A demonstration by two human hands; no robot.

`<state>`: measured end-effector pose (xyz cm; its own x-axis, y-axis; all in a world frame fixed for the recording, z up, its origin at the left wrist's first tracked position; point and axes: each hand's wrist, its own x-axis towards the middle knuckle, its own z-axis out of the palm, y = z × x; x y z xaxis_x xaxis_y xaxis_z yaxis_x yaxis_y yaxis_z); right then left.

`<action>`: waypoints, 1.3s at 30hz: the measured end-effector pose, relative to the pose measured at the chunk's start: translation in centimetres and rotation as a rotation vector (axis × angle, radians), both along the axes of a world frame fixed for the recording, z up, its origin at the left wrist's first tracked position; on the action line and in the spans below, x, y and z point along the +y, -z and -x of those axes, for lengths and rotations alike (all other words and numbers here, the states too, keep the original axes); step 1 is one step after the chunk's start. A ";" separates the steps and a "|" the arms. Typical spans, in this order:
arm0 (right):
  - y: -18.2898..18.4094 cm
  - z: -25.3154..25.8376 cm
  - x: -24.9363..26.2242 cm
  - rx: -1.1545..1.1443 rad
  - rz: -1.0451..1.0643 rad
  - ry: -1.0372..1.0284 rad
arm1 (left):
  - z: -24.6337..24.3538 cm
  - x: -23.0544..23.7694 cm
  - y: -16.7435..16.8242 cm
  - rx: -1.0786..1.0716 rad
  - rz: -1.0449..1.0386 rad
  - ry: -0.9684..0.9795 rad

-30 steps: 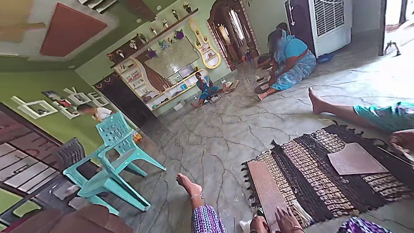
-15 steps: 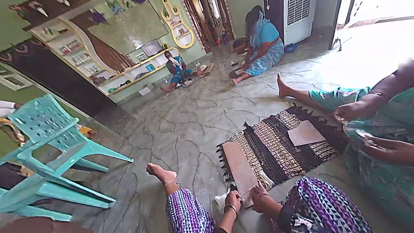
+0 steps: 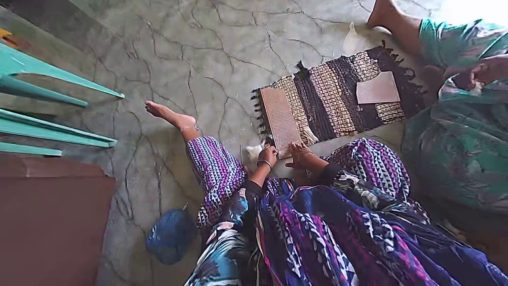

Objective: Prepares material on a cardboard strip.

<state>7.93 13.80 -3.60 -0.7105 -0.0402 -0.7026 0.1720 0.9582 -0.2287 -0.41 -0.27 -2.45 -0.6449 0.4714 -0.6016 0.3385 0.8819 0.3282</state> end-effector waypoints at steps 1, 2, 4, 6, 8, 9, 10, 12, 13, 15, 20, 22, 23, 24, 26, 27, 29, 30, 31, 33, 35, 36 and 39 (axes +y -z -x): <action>-1.7 0.1 0.1 -0.013 0.020 0.006 | -0.1 0.0 -0.1 -0.006 0.002 0.008; -3.6 0.3 0.2 0.013 0.044 0.037 | 0.0 0.0 -0.2 -0.009 0.007 0.016; -5.2 0.9 0.4 0.102 0.055 0.137 | 0.0 -0.4 -0.1 -0.006 -0.001 0.027; -4.1 1.6 1.0 0.137 0.029 0.168 | -0.3 -0.6 0.1 0.014 -0.024 0.027; -2.7 2.1 1.5 0.152 0.013 0.161 | -0.2 -0.5 0.0 0.027 -0.052 0.011; -2.2 2.3 1.6 0.155 0.007 0.145 | -0.1 -0.5 -0.1 0.031 -0.068 0.000; -2.0 2.3 1.6 0.160 0.008 0.137 | -0.1 -0.5 -0.2 0.031 -0.076 -0.010; -2.1 2.2 1.4 0.171 0.008 0.129 | -0.1 -0.5 -0.3 0.040 -0.087 -0.013; -2.3 2.3 1.3 0.169 0.007 0.121 | -0.1 -0.6 -0.5 0.054 -0.089 0.012; -2.4 2.5 1.2 0.164 0.012 0.107 | -0.5 -0.6 -0.7 0.092 -0.094 0.104; -2.8 2.5 2.4 0.182 0.019 0.145 | -0.6 0.5 -1.2 0.043 -0.072 0.185; -3.0 2.0 4.1 0.222 -0.007 0.293 | 0.4 0.0 -0.9 0.037 -0.124 0.108; -3.4 1.8 5.0 0.225 -0.033 0.381 | 1.1 -0.5 -0.8 0.044 -0.153 0.049; -3.8 1.8 6.0 0.213 -0.052 0.472 | 1.8 -1.3 -0.6 0.061 -0.190 -0.022; -4.8 1.8 7.6 0.187 -0.060 0.626 | 2.9 -3.3 -0.6 0.125 -0.302 -0.183; -4.9 1.8 8.1 0.176 -0.067 0.678 | 3.4 -4.3 -0.9 0.146 -0.334 -0.245; -4.5 1.9 8.6 0.169 -0.086 0.733 | 4.4 -5.3 -1.5 0.153 -0.332 -0.310; -4.2 2.1 8.6 0.150 -0.105 0.744 | 4.8 -5.5 -1.4 0.162 -0.315 -0.312; -3.9 2.2 8.5 0.132 -0.122 0.746 | 5.0 -5.4 -1.3 0.163 -0.291 -0.301; -3.2 2.3 8.5 0.113 -0.141 0.751 | 5.2 -4.8 -0.4 0.190 -0.227 -0.235; -3.3 2.2 8.8 0.141 -0.126 0.795 | 5.4 -3.5 0.4 0.177 -0.115 -0.178; -3.7 2.2 9.0 0.175 -0.105 0.832 | 5.6 -2.6 0.2 0.138 -0.025 -0.164; -4.8 1.8 9.8 0.308 0.017 0.941 | 5.5 -1.6 -0.3 0.109 0.033 -0.162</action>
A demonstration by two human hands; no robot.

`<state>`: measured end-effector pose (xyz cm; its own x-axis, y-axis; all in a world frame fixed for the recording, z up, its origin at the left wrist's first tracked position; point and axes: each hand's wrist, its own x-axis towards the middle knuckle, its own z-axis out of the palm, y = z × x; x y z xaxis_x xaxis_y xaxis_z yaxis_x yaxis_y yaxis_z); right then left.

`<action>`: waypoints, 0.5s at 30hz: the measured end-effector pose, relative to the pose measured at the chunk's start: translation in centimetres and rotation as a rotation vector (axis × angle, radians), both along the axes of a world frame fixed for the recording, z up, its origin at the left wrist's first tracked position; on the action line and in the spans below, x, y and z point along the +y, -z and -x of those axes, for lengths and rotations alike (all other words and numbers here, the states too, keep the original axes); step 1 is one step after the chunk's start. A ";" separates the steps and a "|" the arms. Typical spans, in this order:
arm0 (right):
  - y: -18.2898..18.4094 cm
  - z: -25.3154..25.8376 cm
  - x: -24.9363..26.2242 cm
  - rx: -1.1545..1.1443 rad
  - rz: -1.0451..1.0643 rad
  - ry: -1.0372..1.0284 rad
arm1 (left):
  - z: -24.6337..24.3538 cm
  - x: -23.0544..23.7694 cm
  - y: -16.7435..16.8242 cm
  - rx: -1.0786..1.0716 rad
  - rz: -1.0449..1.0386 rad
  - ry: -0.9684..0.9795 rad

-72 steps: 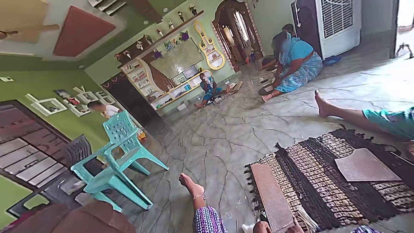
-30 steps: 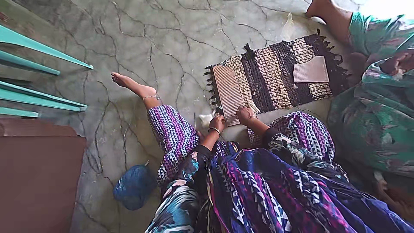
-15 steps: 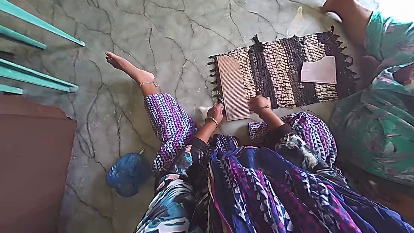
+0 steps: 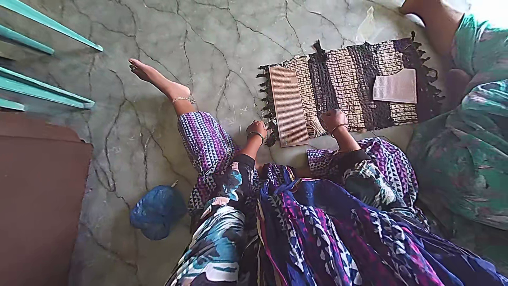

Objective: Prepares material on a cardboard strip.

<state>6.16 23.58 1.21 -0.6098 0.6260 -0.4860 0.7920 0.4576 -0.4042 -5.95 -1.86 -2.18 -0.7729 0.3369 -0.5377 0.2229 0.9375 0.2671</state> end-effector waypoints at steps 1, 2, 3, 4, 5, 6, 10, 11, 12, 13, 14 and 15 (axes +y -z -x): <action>0.0 -0.2 0.2 0.053 0.028 0.015 | 0.2 0.0 -0.1 -0.008 -0.022 -0.012; 0.3 -0.2 0.3 0.104 0.062 0.021 | 0.6 -0.2 -0.1 -0.026 -0.056 -0.036; 0.7 0.0 0.2 0.157 0.101 0.012 | 1.2 -0.4 -0.2 -0.046 -0.090 -0.065; 1.1 0.2 -0.1 0.217 0.156 -0.011 | 1.7 -0.8 -0.4 -0.059 -0.159 -0.106; 1.6 0.5 -0.6 0.288 0.221 -0.043 | 1.7 -1.2 -0.8 -0.068 -0.265 -0.144; 2.1 0.8 -1.1 0.344 0.299 -0.075 | 1.3 -1.7 -1.4 -0.077 -0.390 -0.159; 1.6 1.4 -4.2 0.391 0.661 -0.222 | -0.5 -1.4 -2.9 -0.188 -0.612 -0.056; 1.5 1.4 -4.8 0.384 0.711 -0.255 | -0.5 -0.2 -3.3 -0.247 -0.569 -0.057; 1.6 1.4 -5.3 0.392 0.742 -0.279 | -0.7 0.7 -3.6 -0.282 -0.538 -0.049; 1.6 1.3 -5.7 0.408 0.747 -0.288 | -1.1 1.4 -3.6 -0.299 -0.527 -0.038; 1.5 1.1 -5.9 0.418 0.737 -0.288 | -1.6 1.8 -3.4 -0.305 -0.535 -0.025; 1.5 1.0 -6.1 0.426 0.719 -0.273 | -2.2 2.0 -2.8 -0.298 -0.572 -0.010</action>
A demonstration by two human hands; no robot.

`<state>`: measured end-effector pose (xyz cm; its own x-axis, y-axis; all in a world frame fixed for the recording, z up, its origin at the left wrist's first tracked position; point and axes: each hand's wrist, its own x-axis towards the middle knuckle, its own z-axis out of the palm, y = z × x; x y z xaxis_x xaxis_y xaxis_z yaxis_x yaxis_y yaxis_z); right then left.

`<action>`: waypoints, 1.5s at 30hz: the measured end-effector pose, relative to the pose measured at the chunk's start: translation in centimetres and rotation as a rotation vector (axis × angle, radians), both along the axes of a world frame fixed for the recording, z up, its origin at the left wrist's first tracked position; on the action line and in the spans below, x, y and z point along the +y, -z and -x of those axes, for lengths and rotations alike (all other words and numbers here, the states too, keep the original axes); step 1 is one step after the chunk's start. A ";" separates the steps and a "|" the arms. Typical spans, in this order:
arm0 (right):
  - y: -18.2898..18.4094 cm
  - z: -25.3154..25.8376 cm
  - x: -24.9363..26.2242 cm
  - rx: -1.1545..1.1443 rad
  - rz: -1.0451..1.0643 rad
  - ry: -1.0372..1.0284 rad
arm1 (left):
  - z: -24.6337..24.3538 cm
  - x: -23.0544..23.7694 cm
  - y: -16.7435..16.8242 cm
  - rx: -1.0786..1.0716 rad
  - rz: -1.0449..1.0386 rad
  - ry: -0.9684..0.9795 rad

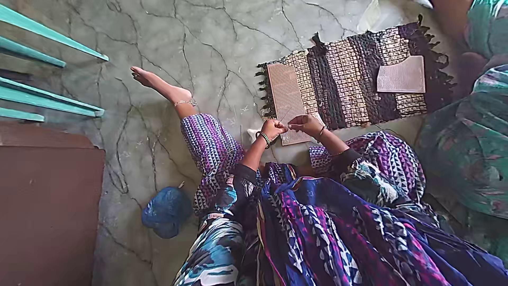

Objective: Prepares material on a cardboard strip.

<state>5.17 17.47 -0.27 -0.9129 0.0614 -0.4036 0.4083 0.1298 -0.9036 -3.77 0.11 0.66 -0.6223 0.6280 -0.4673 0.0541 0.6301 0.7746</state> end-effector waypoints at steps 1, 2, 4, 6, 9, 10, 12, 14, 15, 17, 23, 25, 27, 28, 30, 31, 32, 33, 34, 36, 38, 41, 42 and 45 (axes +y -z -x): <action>0.0 -0.1 0.0 -0.015 -0.004 0.020 | -0.5 -0.2 1.0 0.021 -0.061 0.001; 0.1 -0.1 0.0 -0.027 0.000 0.042 | -1.0 -0.5 2.2 0.049 -0.128 0.004; 0.2 0.0 0.3 -0.026 0.009 0.069 | -1.1 0.4 1.9 -0.018 -0.108 -0.020; -0.2 -0.1 0.4 -0.023 0.020 0.082 | -1.1 1.0 1.2 -0.079 -0.065 -0.070; -0.4 -0.1 0.7 -0.019 0.017 0.100 | -1.3 0.8 0.9 -0.103 -0.078 -0.136; -0.5 -0.1 0.8 -0.027 0.012 0.112 | -1.4 0.7 0.9 -0.107 -0.086 -0.149; -0.9 -0.1 1.0 -0.067 0.006 0.117 | -1.4 0.6 1.0 -0.111 -0.084 -0.159; -0.8 -0.1 1.1 -0.085 0.022 0.107 | -1.5 0.7 0.7 -0.113 -0.060 -0.155; -0.5 0.0 1.0 -0.086 0.036 0.099 | -1.6 0.8 0.5 -0.113 -0.049 -0.158; 0.2 0.1 0.9 -0.081 0.035 0.083 | -1.5 1.0 0.6 -0.127 -0.044 -0.162; 0.4 0.3 1.1 -0.086 0.034 0.166 | -2.4 -0.8 1.0 -0.059 -0.070 -0.107; 0.7 0.6 1.2 -0.091 0.029 0.171 | -2.3 -0.6 1.4 -0.058 -0.064 -0.122; 2.1 1.1 1.4 -0.062 -0.042 0.139 | -2.1 -0.2 2.1 -0.061 -0.054 -0.155; 2.9 1.3 1.5 -0.046 -0.114 0.107 | -2.0 -0.1 2.3 -0.054 -0.033 -0.182; 4.3 1.6 1.6 -0.032 -0.289 0.040 | -1.7 0.5 2.6 0.019 0.001 -0.229; 4.5 1.7 1.6 -0.039 -0.392 0.008 | -1.5 0.6 2.7 0.082 0.003 -0.234; 4.6 1.7 1.4 -0.043 -0.491 -0.016 | -1.4 0.6 3.0 0.139 0.002 -0.221; 4.6 1.7 1.2 -0.039 -0.576 -0.036 | -1.6 0.4 3.3 0.198 -0.001 -0.209; 4.7 1.7 1.2 -0.041 -0.641 -0.050 | -1.9 0.3 3.5 0.245 0.009 -0.197; 5.0 1.7 1.2 -0.039 -0.710 -0.049 | -2.7 0.2 3.6 0.278 0.035 -0.179; 5.2 1.8 1.4 -0.039 -0.727 -0.020 | -3.6 0.6 3.8 0.274 0.069 -0.180; 5.6 1.6 1.5 -0.050 -0.756 0.002 | -4.3 1.5 3.8 0.275 0.172 -0.120; 5.6 1.6 1.4 -0.053 -0.768 0.003 | -4.4 1.9 3.8 0.275 0.215 -0.097; 5.4 1.4 1.2 -0.039 -0.795 -0.011 | -4.0 2.5 4.3 0.272 0.323 -0.067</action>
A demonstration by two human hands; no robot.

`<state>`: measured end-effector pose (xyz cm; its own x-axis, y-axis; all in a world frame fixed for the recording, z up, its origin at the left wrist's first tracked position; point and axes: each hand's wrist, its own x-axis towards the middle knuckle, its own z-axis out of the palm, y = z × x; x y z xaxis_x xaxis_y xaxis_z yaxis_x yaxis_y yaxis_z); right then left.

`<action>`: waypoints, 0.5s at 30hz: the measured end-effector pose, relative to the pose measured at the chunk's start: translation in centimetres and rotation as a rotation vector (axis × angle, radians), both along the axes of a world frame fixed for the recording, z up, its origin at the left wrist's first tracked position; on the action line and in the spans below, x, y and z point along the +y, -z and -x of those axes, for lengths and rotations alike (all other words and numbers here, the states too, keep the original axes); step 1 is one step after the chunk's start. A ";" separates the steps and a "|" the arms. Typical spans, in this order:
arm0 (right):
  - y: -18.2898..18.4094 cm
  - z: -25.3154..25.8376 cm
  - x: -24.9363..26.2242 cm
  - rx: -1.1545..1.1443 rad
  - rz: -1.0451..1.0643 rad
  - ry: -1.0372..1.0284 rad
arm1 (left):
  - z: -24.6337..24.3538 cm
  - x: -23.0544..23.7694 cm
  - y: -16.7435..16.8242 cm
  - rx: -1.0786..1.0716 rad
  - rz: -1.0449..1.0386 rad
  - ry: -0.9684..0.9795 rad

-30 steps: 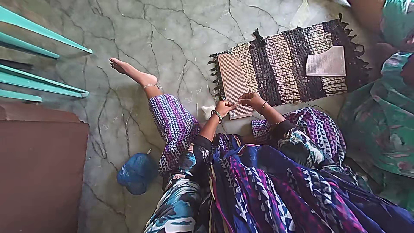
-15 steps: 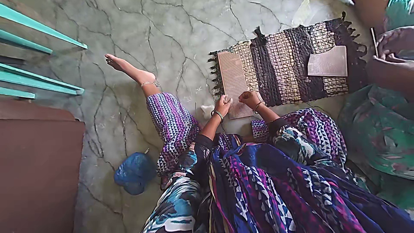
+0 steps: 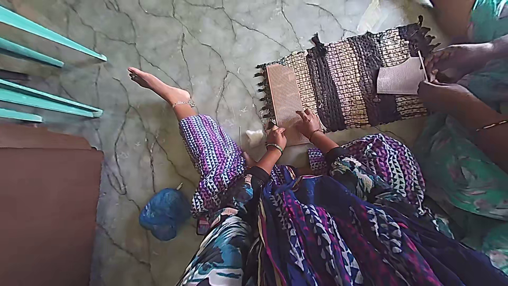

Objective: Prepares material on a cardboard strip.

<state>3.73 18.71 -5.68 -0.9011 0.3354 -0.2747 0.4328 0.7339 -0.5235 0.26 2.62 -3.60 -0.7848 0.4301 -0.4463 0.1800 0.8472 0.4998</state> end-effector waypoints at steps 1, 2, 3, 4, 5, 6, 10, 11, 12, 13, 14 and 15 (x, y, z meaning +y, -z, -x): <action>-0.1 -0.1 -0.1 0.011 -0.022 -0.019 | 0.1 0.1 0.2 -0.006 0.015 -0.006; -0.1 -0.1 -0.2 0.025 -0.053 -0.049 | 0.2 0.1 0.3 -0.012 0.028 -0.012; -0.2 -0.3 -0.4 0.041 -0.084 -0.093 | 0.2 0.2 0.4 -0.019 0.034 -0.015; -0.3 -0.4 -0.7 0.053 -0.109 -0.148 | 0.3 0.2 0.5 -0.024 0.041 -0.016; -0.2 -0.5 -1.0 0.065 -0.119 -0.208 | 0.2 0.2 0.5 -0.027 0.043 -0.023; 0.0 -0.7 -1.4 0.069 -0.118 -0.271 | 0.2 0.2 0.5 -0.027 0.041 -0.029; 0.3 -2.0 -3.2 -0.126 -0.095 -0.448 | 0.2 0.1 0.5 -0.003 0.002 -0.046; 0.2 -2.4 -3.7 -0.184 -0.096 -0.436 | 0.2 0.1 0.5 -0.008 0.000 -0.048; 0.1 -2.7 -4.1 -0.229 -0.092 -0.408 | 0.2 0.1 0.4 -0.015 0.002 -0.044; 0.0 -3.1 -4.5 -0.269 -0.092 -0.390 | 0.1 -0.1 0.3 -0.025 0.012 -0.031; -0.5 -3.6 -4.8 -0.324 -0.091 -0.388 | 0.1 -0.3 0.2 -0.041 0.026 -0.006; -1.1 -4.1 -4.9 -0.377 -0.092 -0.394 | 0.1 -0.5 -0.1 -0.062 0.037 0.026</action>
<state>7.78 13.77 -4.63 -0.8084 0.0306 -0.5879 0.2613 0.9135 -0.3117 0.20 2.07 -3.53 -0.7437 0.4324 -0.5099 0.1716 0.8606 0.4795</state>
